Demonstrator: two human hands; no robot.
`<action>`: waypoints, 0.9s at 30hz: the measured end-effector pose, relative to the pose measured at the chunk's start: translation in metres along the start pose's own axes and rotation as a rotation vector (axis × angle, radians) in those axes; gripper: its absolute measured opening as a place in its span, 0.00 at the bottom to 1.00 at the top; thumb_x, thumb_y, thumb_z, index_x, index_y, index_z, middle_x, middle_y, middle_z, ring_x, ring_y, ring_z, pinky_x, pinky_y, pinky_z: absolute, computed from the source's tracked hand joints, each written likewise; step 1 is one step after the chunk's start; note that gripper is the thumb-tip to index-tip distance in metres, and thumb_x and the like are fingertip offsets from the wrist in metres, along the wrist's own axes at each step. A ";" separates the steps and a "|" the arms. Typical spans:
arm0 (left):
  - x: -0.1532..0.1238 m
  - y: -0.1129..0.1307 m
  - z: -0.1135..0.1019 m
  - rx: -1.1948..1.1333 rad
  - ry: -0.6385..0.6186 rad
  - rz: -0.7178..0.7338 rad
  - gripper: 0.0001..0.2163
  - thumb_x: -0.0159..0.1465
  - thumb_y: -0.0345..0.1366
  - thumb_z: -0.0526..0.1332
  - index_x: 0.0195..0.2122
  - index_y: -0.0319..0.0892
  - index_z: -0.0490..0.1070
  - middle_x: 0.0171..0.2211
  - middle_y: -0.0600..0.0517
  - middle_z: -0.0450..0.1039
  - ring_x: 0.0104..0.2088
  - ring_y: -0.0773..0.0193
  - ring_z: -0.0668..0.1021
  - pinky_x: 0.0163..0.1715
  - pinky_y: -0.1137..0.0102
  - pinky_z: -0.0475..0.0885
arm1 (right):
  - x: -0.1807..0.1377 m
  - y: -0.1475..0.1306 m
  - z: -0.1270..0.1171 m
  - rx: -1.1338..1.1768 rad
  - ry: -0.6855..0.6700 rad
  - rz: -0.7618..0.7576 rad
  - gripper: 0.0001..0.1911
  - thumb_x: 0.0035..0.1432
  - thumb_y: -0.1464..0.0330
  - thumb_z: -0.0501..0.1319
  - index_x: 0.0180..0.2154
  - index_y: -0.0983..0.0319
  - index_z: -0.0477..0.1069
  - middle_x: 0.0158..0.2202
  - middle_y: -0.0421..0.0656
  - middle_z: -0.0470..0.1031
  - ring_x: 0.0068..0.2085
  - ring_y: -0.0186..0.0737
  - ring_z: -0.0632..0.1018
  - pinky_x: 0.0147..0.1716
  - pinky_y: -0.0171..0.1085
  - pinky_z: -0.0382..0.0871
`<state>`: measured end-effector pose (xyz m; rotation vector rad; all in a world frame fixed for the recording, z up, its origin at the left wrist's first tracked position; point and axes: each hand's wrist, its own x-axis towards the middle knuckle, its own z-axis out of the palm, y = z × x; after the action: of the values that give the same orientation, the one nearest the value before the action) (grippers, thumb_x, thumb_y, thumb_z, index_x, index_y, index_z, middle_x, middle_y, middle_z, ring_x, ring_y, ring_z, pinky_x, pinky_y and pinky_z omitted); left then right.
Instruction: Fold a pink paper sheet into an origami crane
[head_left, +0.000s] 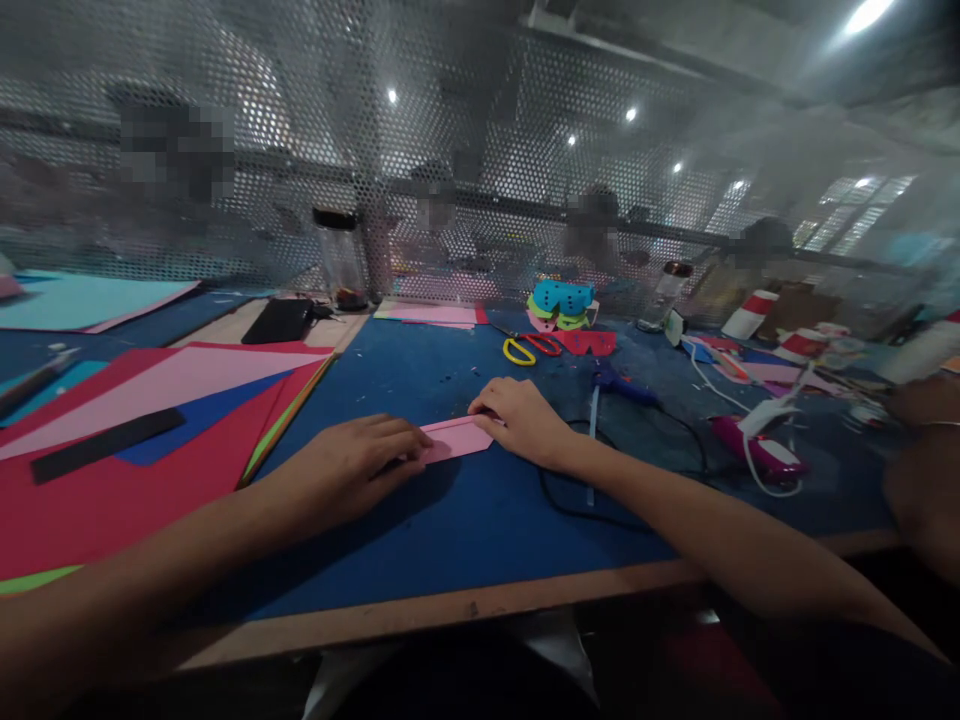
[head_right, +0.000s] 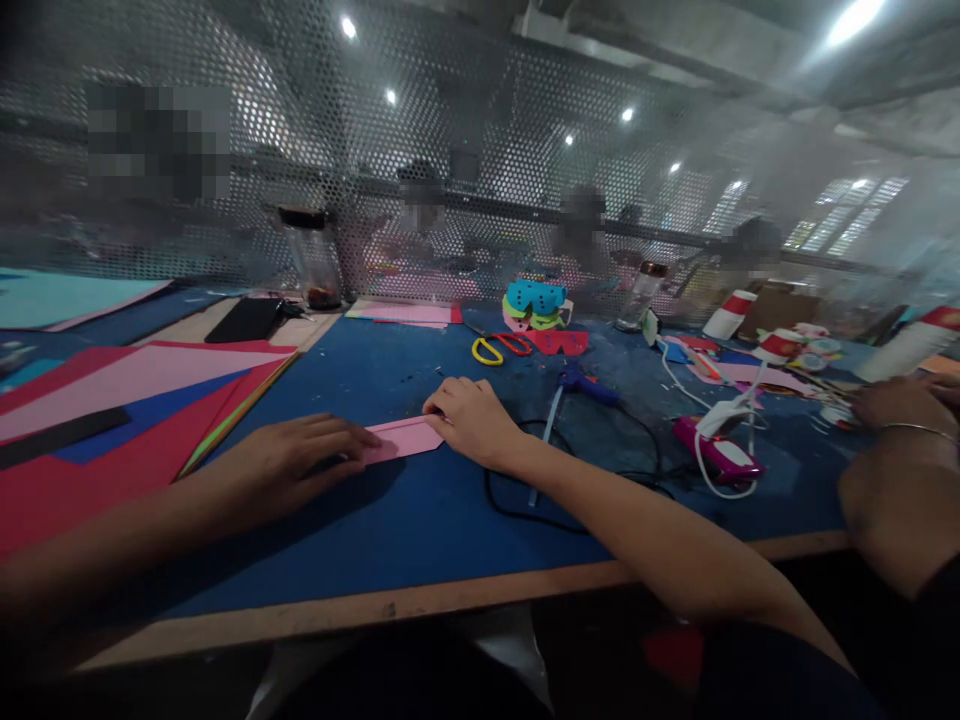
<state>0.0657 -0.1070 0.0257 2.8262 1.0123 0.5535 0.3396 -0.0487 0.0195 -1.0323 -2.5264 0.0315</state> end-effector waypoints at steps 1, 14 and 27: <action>0.000 0.000 0.000 0.006 0.005 -0.001 0.14 0.75 0.41 0.53 0.52 0.47 0.77 0.49 0.48 0.80 0.49 0.59 0.80 0.51 0.64 0.75 | 0.000 0.001 0.001 -0.014 -0.008 0.003 0.07 0.69 0.67 0.61 0.43 0.62 0.77 0.46 0.46 0.77 0.48 0.43 0.73 0.48 0.41 0.57; 0.012 -0.006 -0.001 0.043 0.222 -0.196 0.17 0.74 0.45 0.54 0.57 0.46 0.73 0.53 0.47 0.79 0.52 0.53 0.80 0.50 0.63 0.75 | 0.004 -0.005 -0.006 0.021 0.126 -0.077 0.05 0.69 0.67 0.61 0.42 0.62 0.74 0.43 0.44 0.79 0.44 0.40 0.74 0.47 0.40 0.55; 0.025 -0.032 -0.019 -0.280 0.156 -0.458 0.16 0.68 0.49 0.57 0.40 0.43 0.79 0.36 0.50 0.82 0.38 0.54 0.81 0.37 0.68 0.70 | 0.049 0.058 -0.074 -0.255 0.125 0.260 0.15 0.73 0.66 0.52 0.52 0.62 0.73 0.54 0.47 0.77 0.56 0.39 0.74 0.56 0.36 0.62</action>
<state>0.0578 -0.0672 0.0449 2.2359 1.4247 0.7913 0.3748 0.0165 0.0945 -1.4108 -2.3097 -0.2785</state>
